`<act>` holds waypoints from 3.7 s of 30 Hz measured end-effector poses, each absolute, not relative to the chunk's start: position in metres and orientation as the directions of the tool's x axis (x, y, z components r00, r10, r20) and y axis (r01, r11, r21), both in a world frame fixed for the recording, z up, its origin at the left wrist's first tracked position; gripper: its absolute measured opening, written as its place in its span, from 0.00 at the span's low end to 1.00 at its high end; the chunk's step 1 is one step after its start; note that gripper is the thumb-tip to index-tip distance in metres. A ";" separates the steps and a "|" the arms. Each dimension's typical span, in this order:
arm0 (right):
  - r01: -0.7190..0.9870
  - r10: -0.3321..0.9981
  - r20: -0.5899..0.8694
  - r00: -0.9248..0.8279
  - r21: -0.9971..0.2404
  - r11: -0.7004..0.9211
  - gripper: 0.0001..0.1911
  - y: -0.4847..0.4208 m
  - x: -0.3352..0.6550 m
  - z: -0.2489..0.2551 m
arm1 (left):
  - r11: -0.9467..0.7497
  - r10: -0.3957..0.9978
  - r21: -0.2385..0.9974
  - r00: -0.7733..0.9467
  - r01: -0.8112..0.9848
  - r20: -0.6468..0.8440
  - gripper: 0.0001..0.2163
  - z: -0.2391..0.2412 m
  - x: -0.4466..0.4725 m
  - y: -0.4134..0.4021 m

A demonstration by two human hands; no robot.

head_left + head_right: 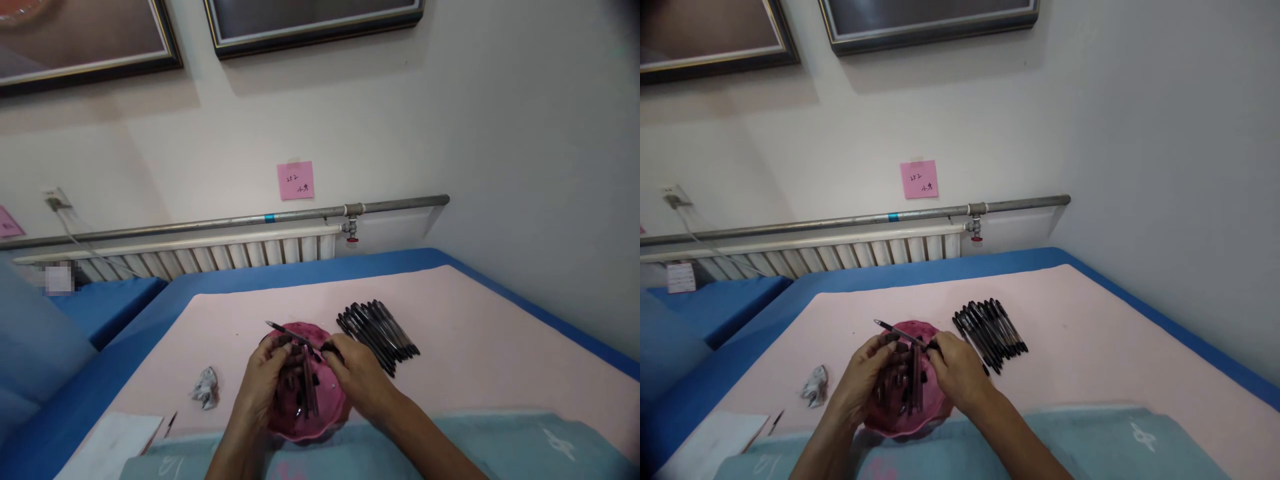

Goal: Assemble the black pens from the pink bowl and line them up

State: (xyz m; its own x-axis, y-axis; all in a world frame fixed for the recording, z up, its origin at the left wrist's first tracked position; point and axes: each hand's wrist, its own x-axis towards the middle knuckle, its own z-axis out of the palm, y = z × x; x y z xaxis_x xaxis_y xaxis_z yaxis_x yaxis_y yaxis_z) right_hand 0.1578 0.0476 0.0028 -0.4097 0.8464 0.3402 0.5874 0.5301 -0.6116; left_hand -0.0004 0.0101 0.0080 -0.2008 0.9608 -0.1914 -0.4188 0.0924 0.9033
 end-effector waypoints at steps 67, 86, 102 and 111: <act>0.088 0.956 0.268 -0.121 -0.956 0.279 0.10 0.041 0.169 0.016 | 0.089 0.869 0.771 -0.330 -0.630 -0.370 0.04 0.021 -0.046 0.009; 0.496 0.781 0.397 -0.483 -0.611 0.617 0.09 0.029 0.159 0.010 | 0.146 0.909 0.879 -0.288 -0.454 -0.300 0.10 0.014 -0.025 0.007; 0.930 0.954 0.292 -0.064 -0.330 0.163 0.08 0.065 0.228 0.008 | 0.219 0.949 0.947 -0.173 -0.235 -0.262 0.11 0.011 -0.020 0.004; 0.961 0.973 0.227 -0.048 -0.255 0.107 0.09 0.071 0.246 -0.003 | 0.181 0.956 0.982 -0.224 -0.059 -0.190 0.12 0.015 -0.026 0.004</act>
State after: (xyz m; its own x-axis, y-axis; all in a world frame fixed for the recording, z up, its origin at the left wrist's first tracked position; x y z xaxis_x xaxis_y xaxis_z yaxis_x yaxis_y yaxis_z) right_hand 0.2460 0.0713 -0.0033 -0.0479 0.9727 0.2272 0.9610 0.1069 -0.2550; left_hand -0.0256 0.0039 0.0152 -0.2235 0.9561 -0.1895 -0.0587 0.1809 0.9818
